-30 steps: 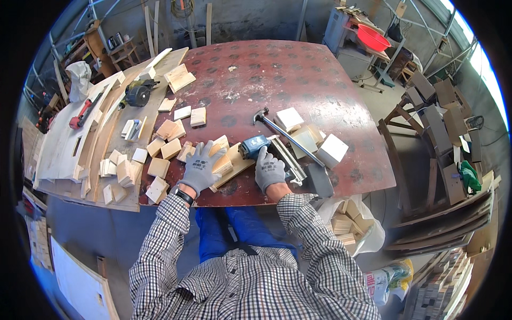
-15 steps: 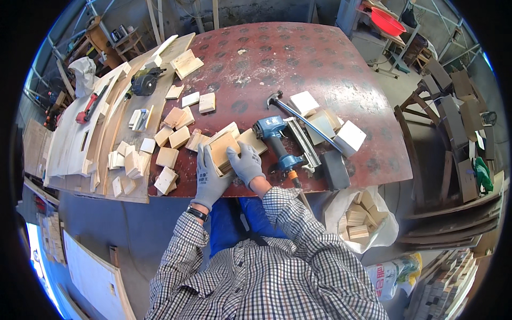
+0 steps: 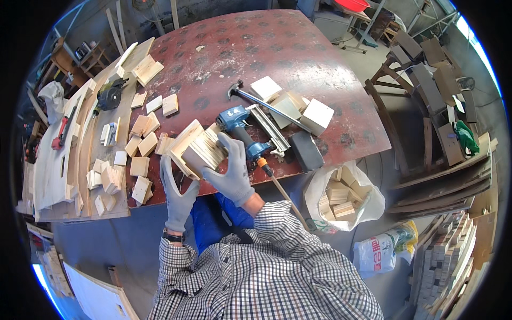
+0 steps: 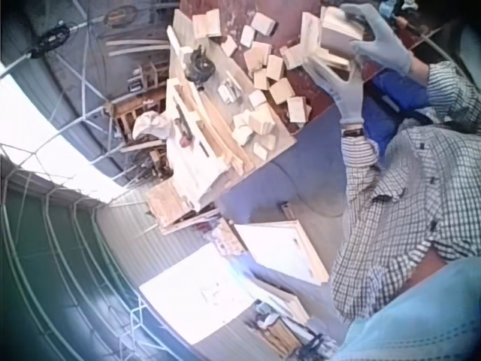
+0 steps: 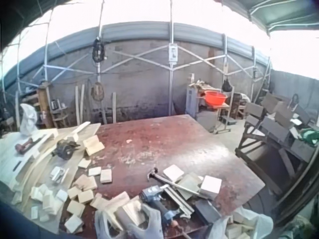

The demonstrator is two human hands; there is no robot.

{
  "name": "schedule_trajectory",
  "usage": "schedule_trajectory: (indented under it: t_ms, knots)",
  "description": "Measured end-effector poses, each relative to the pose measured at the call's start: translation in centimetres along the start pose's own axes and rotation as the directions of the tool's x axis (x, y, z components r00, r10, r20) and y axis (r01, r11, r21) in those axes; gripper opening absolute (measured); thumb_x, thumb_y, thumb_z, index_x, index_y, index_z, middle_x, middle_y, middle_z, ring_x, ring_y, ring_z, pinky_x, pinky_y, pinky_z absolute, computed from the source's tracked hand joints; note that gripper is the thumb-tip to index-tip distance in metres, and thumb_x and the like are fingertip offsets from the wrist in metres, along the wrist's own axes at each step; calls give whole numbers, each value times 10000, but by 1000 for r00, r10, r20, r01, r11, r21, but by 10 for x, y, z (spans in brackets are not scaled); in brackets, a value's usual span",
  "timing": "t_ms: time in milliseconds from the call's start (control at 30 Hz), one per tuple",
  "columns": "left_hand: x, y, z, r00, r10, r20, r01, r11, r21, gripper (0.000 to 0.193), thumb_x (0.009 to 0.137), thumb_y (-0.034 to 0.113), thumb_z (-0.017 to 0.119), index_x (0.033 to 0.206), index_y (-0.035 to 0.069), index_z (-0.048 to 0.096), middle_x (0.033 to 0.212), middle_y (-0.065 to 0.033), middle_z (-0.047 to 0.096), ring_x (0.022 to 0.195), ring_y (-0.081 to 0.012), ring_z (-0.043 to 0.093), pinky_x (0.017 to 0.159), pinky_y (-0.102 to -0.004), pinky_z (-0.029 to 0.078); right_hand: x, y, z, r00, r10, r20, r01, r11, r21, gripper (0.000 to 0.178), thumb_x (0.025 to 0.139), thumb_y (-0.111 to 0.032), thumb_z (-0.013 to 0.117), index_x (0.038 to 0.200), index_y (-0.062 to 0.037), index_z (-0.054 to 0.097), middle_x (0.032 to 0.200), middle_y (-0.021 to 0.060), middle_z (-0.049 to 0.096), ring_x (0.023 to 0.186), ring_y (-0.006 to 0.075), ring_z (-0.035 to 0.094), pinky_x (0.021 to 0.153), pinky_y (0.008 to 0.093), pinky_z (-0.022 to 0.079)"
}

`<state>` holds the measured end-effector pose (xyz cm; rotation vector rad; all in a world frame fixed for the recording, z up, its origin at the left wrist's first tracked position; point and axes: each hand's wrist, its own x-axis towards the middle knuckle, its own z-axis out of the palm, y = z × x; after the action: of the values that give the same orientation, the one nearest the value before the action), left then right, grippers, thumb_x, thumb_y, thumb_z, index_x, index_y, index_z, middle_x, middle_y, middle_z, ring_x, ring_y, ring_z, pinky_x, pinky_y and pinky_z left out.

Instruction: The person assembles small wooden boxes by hand, aligning pre-cut pieces and securing them with a pneumatic nail gun. The person repeatedly picks up components, fits them together, and fastens the joints, then inspects the assembled units on a cluttered workbench.

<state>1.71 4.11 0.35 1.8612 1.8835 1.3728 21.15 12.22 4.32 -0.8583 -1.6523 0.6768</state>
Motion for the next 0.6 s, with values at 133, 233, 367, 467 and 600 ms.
schedule_trajectory:
  t_ms: [133,233,367,467,600]
  knots:
    - [-17,52,-30,1000,6,29,5,935,-355,1292,838,654,839,1707,23,123,1766,-209,167,1611,-369,265,1294,-550,277,-23,-33,-48,970,-226,94,216,971,103,1021,707,-53,897,1580,49,378,1369,207,543,1216,335,559,1082,444,489]
    - [-22,79,-34,997,-8,78,48,850,-524,1362,737,657,914,1694,28,178,1707,-220,277,1546,-378,368,1239,-529,386,-42,-43,-56,948,-300,103,274,938,215,1064,671,-82,929,1575,57,386,1368,206,561,1302,377,578,1076,458,503]
    - [-23,86,-33,987,161,7,-131,828,-546,1228,696,516,991,1613,4,355,1578,-191,448,1415,-351,509,1163,-489,471,-54,-59,-61,909,-388,150,368,918,149,1026,744,-233,970,1549,70,409,1409,259,560,1279,408,609,1051,456,530]
    - [-34,95,-45,983,185,-18,-179,919,-353,1178,706,421,1011,1595,-1,363,1513,-203,505,1361,-351,560,1129,-466,518,-44,-50,-84,842,-445,305,419,895,150,984,815,-316,923,1551,76,401,1424,295,560,1264,422,613,1076,483,512]
    - [-46,102,-53,962,269,-51,-271,962,-35,1196,668,338,1043,1582,-10,355,1466,-219,524,1339,-377,573,1118,-454,536,-24,4,-130,991,-128,46,133,836,-533,677,907,-193,734,1498,39,502,1425,272,554,1312,437,540,1123,512,441]
